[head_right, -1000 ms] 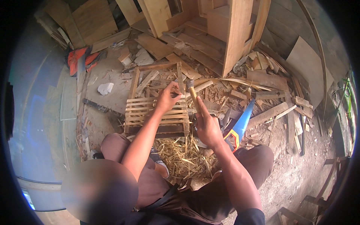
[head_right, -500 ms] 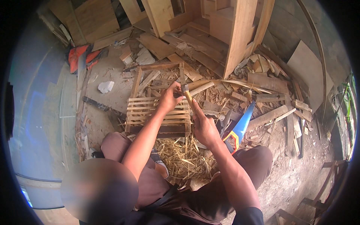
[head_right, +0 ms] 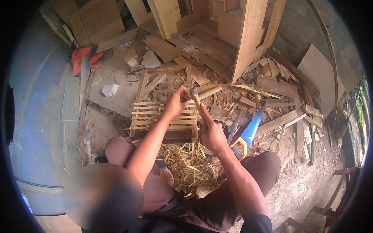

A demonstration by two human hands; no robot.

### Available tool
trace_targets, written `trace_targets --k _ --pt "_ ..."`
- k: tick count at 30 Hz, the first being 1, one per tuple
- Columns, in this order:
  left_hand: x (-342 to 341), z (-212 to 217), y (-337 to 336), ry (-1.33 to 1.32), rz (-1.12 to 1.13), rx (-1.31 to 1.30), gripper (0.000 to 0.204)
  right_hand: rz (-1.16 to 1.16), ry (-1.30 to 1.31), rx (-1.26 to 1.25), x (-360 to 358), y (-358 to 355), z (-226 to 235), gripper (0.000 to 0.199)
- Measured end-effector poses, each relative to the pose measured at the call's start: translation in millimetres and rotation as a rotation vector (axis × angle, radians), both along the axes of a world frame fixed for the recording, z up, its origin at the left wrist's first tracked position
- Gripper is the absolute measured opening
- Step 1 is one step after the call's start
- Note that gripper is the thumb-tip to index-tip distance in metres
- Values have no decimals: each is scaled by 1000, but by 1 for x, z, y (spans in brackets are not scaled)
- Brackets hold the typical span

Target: The person sits on the floor and assembles a small wooden crate. They use a hand saw to cut a wooden slat to size, then place it into the crate frame. Finally, they use a hammer to drive nails into the slat to secure it.

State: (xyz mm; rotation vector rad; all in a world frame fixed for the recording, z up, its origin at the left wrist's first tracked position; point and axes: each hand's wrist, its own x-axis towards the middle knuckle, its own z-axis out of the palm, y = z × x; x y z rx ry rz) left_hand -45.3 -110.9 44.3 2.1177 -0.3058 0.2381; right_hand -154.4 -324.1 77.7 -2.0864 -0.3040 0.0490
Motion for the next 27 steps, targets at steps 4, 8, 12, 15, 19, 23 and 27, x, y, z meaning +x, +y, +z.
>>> trace_targets --k 4,8,12,15,19,23,27 --pt "1 -3 3 -140 -21 97 33 -14 -148 83 -4 6 7 63" --pt "5 -6 6 -215 -43 152 31 -12 -28 66 -5 7 15 62" --pt "2 -3 -1 11 1 -14 30 14 -59 -15 -1 -1 -6 62" --pt "2 -2 3 -82 36 81 28 -7 -61 13 -3 4 5 61" --pt "2 -2 3 -129 -11 65 27 -76 -49 53 -10 6 24 57" --pt "2 -3 1 39 -4 -16 30 -59 -1 -54 0 4 8 57" --pt "11 -12 22 21 -72 12 30 -86 64 31 1 5 19 55"
